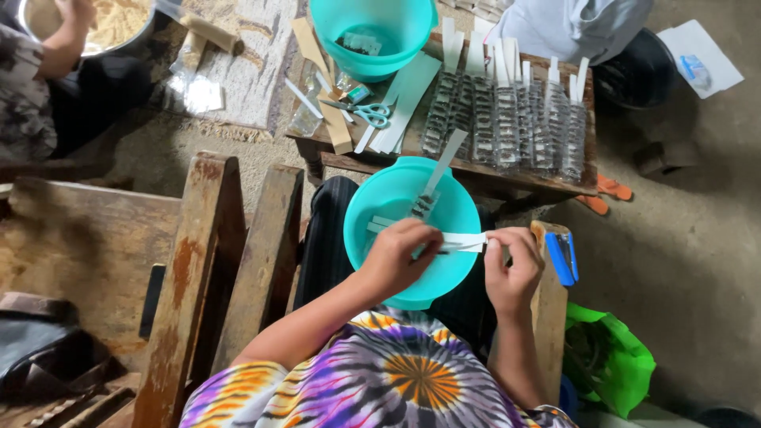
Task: Assembling small items onto a paper strip using a manual stapler
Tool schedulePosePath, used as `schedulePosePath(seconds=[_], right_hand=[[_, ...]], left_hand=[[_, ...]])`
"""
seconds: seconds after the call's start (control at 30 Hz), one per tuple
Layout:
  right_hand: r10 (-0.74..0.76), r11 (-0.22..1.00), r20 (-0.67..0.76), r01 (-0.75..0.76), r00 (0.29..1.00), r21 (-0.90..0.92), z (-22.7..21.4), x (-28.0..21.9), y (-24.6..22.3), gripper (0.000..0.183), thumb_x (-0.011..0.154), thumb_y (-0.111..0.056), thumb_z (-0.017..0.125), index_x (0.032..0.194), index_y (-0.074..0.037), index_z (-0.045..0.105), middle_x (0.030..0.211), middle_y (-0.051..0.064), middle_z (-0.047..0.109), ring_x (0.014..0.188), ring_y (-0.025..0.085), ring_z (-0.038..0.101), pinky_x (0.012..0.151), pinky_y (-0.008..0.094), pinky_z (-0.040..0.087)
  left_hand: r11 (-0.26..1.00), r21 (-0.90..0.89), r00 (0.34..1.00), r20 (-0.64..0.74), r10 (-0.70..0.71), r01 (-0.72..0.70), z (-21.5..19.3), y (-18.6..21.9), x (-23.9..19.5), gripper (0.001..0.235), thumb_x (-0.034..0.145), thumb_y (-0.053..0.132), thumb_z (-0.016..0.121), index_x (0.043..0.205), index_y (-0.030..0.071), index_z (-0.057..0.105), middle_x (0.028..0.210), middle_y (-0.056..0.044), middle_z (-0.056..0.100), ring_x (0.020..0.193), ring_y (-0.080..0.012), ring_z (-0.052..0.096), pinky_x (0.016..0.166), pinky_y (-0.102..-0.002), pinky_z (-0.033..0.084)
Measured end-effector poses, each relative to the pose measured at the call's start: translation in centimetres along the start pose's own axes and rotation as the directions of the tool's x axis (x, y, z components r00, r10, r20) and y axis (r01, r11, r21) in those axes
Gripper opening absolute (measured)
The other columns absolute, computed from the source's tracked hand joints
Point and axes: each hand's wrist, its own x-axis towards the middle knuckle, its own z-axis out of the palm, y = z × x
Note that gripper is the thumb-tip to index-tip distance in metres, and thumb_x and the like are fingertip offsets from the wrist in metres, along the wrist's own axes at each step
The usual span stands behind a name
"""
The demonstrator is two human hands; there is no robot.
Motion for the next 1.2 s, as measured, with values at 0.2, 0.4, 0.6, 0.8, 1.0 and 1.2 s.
schedulePosePath(seconds=[0.2, 0.4, 0.6, 0.8, 1.0, 1.2], right_hand=[[-0.001, 0.988, 0.126, -0.018, 0.992, 0.15, 0.8, 0.6, -3.6, 0.003, 0.09, -0.006, 0.07, 0.088, -0.005, 0.073, 0.08, 0.006, 0.067, 0.073, 0.028, 0.066, 0.074, 0.038, 0.052], [-0.141, 0.989, 0.105, 0.137, 0.984, 0.049, 0.9, 0.2, -2.9, 0.005, 0.09, -0.006, 0.072, 0.086, -0.003, 0.072, 0.078, 0.006, 0.066, 0.073, 0.027, 0.063, 0.076, 0.038, 0.051], [-0.264, 0.955, 0.138, 0.279, 0.955, -0.098, 0.7, 0.3, -3.1, 0.013, 0.093, -0.014, 0.071, 0.084, -0.005, 0.068, 0.073, 0.002, 0.059, 0.067, 0.026, 0.059, 0.077, 0.042, 0.048], [-0.269, 0.954, 0.131, 0.282, 0.954, -0.1, 1.1, -0.2, -3.4, 0.014, 0.093, -0.014, 0.071, 0.084, -0.004, 0.066, 0.073, 0.004, 0.058, 0.067, 0.026, 0.06, 0.076, 0.043, 0.048], [-0.211, 0.973, 0.11, 0.22, 0.971, -0.07, 0.1, -0.5, -2.9, 0.016, 0.094, -0.012, 0.068, 0.082, -0.004, 0.066, 0.072, 0.003, 0.058, 0.067, 0.028, 0.06, 0.077, 0.043, 0.049], [-0.236, 0.97, 0.099, 0.24, 0.967, -0.033, 1.2, -1.3, -3.3, 0.018, 0.088, -0.002, 0.072, 0.074, -0.004, 0.061, 0.07, 0.003, 0.057, 0.064, 0.026, 0.06, 0.074, 0.04, 0.05]], left_hand=[[0.997, -0.071, 0.999, 0.02, 0.032, -0.031, 1.0, 1.2, 0.5, 0.014, 0.079, -0.001, 0.069, 0.085, 0.011, 0.065, 0.071, -0.006, 0.058, 0.069, -0.03, 0.061, 0.065, -0.037, 0.053], [0.996, -0.074, 0.997, 0.071, 0.044, -0.039, 0.0, 1.3, 0.8, 0.011, 0.079, 0.003, 0.07, 0.081, 0.01, 0.063, 0.07, -0.008, 0.058, 0.068, -0.032, 0.061, 0.062, -0.04, 0.052], [0.98, 0.078, 0.979, 0.111, 0.172, -0.181, -0.6, 0.3, 1.0, 0.009, 0.078, 0.003, 0.069, 0.076, 0.009, 0.063, 0.066, -0.009, 0.059, 0.061, -0.0308, 0.061, 0.058, -0.038, 0.051], [0.966, 0.172, 0.98, 0.092, 0.178, -0.192, -0.6, -1.0, 0.0, 0.007, 0.078, 0.004, 0.067, 0.078, 0.009, 0.063, 0.066, -0.008, 0.06, 0.06, -0.0295, 0.061, 0.059, -0.037, 0.05], [0.998, 0.061, 0.997, 0.069, 0.024, -0.028, -1.4, -0.4, 0.2, 0.018, 0.083, 0.007, 0.068, 0.1, 0.01, 0.068, 0.089, -0.011, 0.066, 0.084, -0.0355, 0.066, 0.075, -0.043, 0.053], [0.997, -0.069, 0.984, 0.173, 0.048, -0.036, 0.0, 1.0, -0.6, 0.012, 0.089, 0.011, 0.07, 0.1, 0.008, 0.068, 0.084, -0.01, 0.065, 0.08, -0.034, 0.066, 0.073, -0.042, 0.054]])
